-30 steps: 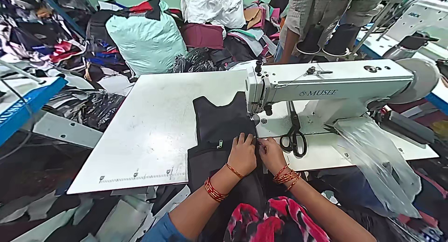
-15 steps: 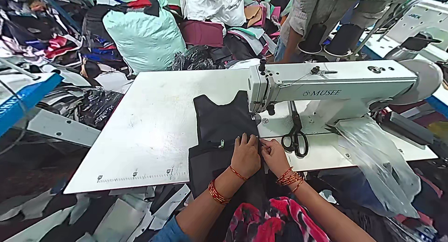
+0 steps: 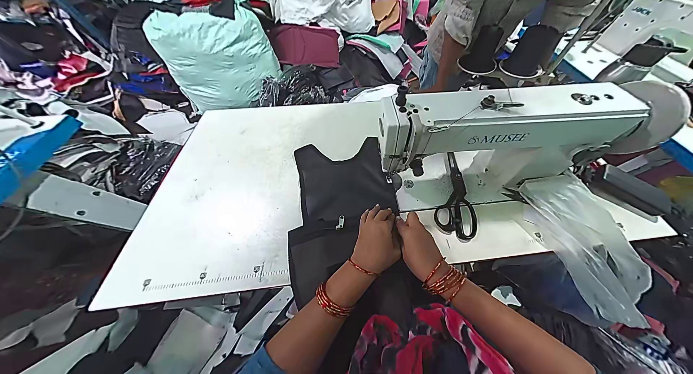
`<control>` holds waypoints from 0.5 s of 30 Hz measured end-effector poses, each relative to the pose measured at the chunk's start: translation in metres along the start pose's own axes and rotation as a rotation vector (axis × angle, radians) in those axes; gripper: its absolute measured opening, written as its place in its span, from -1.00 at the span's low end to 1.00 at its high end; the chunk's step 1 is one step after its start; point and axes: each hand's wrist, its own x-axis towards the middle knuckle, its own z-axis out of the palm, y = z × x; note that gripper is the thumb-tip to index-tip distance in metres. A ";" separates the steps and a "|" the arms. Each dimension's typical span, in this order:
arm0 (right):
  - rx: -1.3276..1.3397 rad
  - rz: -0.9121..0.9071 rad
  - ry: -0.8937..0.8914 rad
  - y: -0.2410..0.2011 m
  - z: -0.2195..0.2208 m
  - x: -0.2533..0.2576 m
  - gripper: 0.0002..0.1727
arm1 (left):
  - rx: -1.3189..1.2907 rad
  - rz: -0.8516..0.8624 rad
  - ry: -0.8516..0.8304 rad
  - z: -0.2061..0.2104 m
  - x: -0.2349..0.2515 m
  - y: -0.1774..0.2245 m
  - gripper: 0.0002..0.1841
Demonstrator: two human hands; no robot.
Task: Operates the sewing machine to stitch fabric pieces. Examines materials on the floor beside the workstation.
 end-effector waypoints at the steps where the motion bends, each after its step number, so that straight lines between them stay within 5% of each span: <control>1: -0.016 -0.008 0.002 -0.001 0.001 0.000 -0.49 | -0.006 0.003 0.009 0.001 -0.001 0.000 -0.60; 15: -0.006 -0.081 0.054 0.011 0.006 0.000 -0.58 | 0.149 -0.027 -0.161 -0.004 0.001 0.009 -0.48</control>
